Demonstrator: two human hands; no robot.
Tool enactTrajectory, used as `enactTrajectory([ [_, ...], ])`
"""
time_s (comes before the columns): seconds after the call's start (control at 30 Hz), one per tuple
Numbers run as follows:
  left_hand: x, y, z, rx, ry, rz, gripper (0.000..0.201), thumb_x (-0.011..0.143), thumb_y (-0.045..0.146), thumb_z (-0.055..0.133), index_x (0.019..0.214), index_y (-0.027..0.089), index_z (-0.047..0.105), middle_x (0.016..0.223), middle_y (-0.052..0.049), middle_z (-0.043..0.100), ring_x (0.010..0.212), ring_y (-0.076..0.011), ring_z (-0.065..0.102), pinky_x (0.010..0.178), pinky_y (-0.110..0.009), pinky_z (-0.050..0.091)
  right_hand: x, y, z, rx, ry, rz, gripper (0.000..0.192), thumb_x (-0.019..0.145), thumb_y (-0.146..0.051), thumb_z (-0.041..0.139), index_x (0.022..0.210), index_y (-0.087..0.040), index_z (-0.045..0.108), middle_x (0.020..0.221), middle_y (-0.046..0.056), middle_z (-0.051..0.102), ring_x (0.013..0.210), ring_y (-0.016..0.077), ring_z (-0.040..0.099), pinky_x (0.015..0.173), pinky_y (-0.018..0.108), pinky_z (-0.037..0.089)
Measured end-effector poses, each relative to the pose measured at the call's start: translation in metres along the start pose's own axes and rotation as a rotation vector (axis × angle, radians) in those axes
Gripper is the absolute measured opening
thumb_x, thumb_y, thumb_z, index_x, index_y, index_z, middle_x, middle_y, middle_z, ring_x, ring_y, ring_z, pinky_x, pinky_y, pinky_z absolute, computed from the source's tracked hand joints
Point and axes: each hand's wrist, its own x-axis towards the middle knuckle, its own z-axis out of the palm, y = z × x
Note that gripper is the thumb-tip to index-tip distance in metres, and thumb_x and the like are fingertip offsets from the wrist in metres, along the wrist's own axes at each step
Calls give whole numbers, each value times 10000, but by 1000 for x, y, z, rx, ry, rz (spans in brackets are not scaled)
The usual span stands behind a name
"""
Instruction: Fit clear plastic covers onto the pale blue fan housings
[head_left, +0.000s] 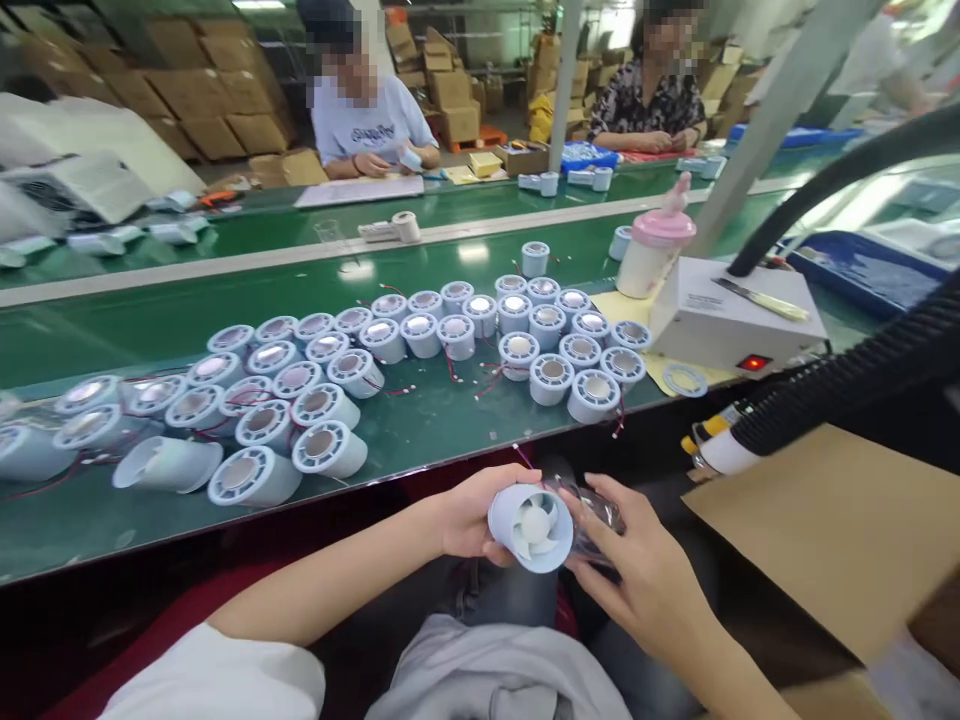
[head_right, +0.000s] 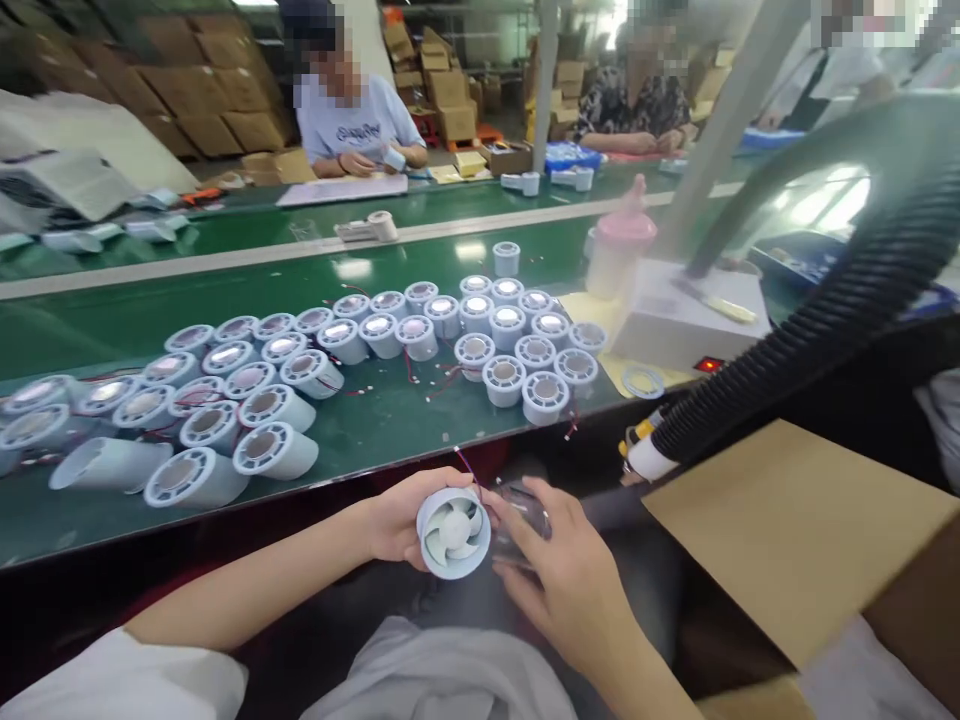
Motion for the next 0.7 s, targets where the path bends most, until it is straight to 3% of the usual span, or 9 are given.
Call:
enactTrajectory([
  [0.2, 13, 13, 0, 301, -87, -152, 384, 695, 423, 713, 941, 129, 681, 652, -7, 649, 384, -82, 473, 259, -150, 274, 7, -6, -16, -112, -79, 12, 470, 815, -139, 604, 1277, -223, 621, 1364, 179, 510, 1060, 342, 570, 790, 472, 581],
  [0.3, 18, 17, 4, 436, -123, -194, 376, 653, 456, 751, 873, 160, 677, 590, 26, 604, 378, -83, 456, 271, -157, 302, 9, -6, -23, -123, -162, -32, 408, 787, -127, 612, 1185, -201, 666, 1405, 178, 505, 1026, 342, 586, 743, 452, 578],
  [0.4, 20, 17, 10, 571, -167, -230, 368, 622, 494, 768, 779, 171, 686, 567, 31, 571, 403, -89, 449, 283, -166, 291, 13, -4, -26, -142, -242, -1, 442, 783, -137, 624, 1220, -203, 641, 1426, 187, 490, 984, 344, 599, 698, 461, 566],
  [0.5, 16, 16, 18, 706, -163, -232, 293, 626, 391, 801, 815, 178, 731, 587, 31, 569, 474, -98, 464, 336, -180, 298, 11, -1, -28, 15, -349, 100, 245, 778, -140, 644, 1012, -204, 680, 1331, 151, 555, 981, 315, 604, 673, 407, 558],
  [0.57, 9, 16, 23, 870, -105, -78, 254, 680, 318, 778, 900, 195, 750, 692, 21, 624, 613, -117, 536, 470, -191, 397, 7, 1, -28, 165, -384, 187, 117, 772, -104, 649, 832, -205, 652, 1260, 107, 578, 1020, 287, 600, 711, 371, 553],
  [0.7, -7, 14, 31, 1237, 161, 405, 246, 812, 301, 679, 1031, 196, 719, 1004, -35, 666, 927, -181, 608, 830, -282, 464, -1, -1, -30, 413, -391, 371, 156, 766, -98, 696, 720, -198, 587, 1262, 61, 537, 1099, 260, 582, 861, 372, 517],
])
